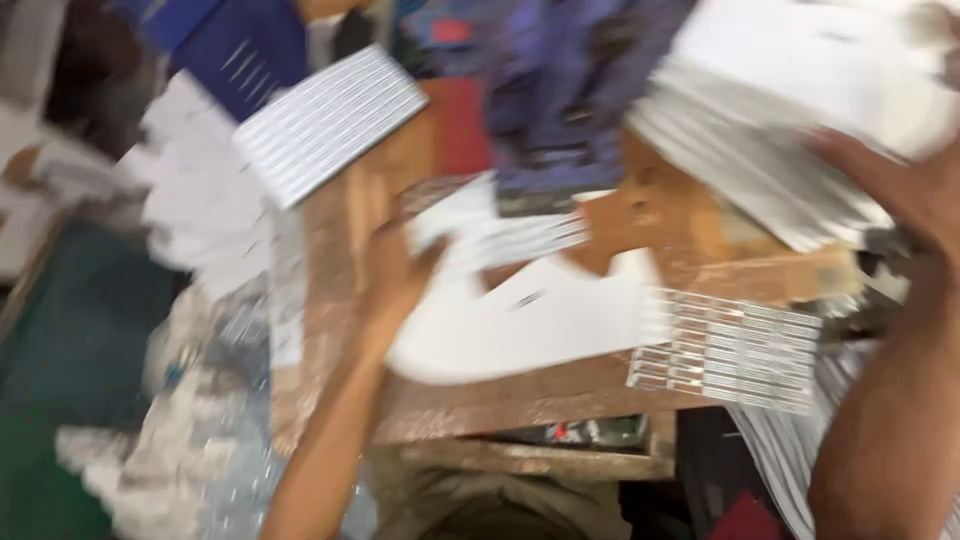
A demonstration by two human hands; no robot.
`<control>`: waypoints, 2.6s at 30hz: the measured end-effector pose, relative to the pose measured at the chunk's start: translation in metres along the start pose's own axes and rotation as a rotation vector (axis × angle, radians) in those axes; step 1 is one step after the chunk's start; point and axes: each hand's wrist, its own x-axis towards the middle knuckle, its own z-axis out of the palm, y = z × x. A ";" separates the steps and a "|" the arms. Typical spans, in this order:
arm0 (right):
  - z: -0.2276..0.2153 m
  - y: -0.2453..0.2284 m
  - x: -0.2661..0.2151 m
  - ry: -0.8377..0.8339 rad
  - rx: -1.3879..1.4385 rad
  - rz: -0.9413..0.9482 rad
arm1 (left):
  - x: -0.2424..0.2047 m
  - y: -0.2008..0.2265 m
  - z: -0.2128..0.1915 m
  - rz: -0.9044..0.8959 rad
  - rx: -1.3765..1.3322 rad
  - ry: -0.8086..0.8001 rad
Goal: The person repeatedly places a sheet of small rectangular stickers onto a white, guitar-shaped cardboard cutout. They align the sticker sheet on the cutout, press it down, and then peel the sticker sheet off, leaving the stickers adhered to the surface. This process is repeated multiple times with different sticker sheets.
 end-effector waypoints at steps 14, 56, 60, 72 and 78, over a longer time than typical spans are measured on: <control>-0.041 -0.077 0.077 -0.263 -0.021 -0.129 | -0.117 -0.020 -0.186 -0.252 0.495 -0.033; 0.082 -0.228 -0.063 -0.325 0.247 0.031 | 0.070 0.063 0.014 -0.027 0.257 -0.365; -0.005 -0.224 -0.108 -0.313 0.529 0.291 | 0.044 0.078 0.008 0.179 0.564 -0.071; -0.141 -0.147 -0.200 -0.212 0.619 1.012 | -0.003 0.057 -0.009 0.200 0.287 -0.288; -0.017 -0.242 -0.122 -0.038 0.863 0.801 | -0.023 0.053 -0.007 0.287 0.372 -0.182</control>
